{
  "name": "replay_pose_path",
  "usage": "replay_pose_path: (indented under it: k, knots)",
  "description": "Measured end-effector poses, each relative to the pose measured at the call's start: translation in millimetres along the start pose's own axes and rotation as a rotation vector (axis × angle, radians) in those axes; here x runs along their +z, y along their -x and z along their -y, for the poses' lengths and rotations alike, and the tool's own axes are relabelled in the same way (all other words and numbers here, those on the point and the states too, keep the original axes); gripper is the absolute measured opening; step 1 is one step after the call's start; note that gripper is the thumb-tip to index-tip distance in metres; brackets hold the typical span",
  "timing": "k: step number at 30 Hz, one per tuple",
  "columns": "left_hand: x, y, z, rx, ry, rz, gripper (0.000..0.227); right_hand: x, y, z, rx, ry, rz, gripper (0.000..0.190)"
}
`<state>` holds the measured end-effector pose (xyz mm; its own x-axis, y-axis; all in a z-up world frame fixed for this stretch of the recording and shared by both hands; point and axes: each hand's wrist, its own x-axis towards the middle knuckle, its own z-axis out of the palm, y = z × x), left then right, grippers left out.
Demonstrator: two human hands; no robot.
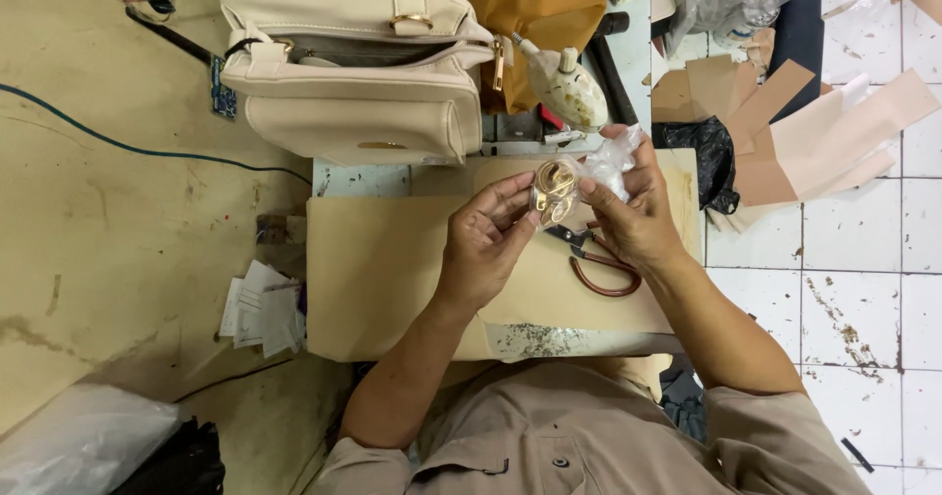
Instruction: Trimming excess material with scissors and assembling a small white handbag with hardware
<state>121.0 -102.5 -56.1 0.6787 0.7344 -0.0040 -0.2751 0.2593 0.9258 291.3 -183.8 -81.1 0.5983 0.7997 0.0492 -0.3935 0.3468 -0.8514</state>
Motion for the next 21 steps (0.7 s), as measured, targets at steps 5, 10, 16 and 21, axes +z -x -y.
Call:
replay_pose_path:
  k: [5,10,16,21]
  knots:
    - [-1.5,-4.1,4.2,0.014,0.017,-0.017,0.051,-8.5,3.1,-2.0,-0.042,0.132,0.012,0.059]
    - [8.0,-16.5,-0.7,0.044,-0.048,-0.04,0.046,-17.2,1.8,1.9,-0.05,0.238,0.044,0.059]
    - [12.7,-19.2,4.0,0.094,-0.114,-0.08,0.033,-9.8,-3.2,10.7,-0.007,0.193,0.076,0.059]
    - [14.5,-22.1,5.8,0.123,-0.144,-0.088,0.031,-16.3,-8.6,10.6,0.054,0.109,0.088,0.06]
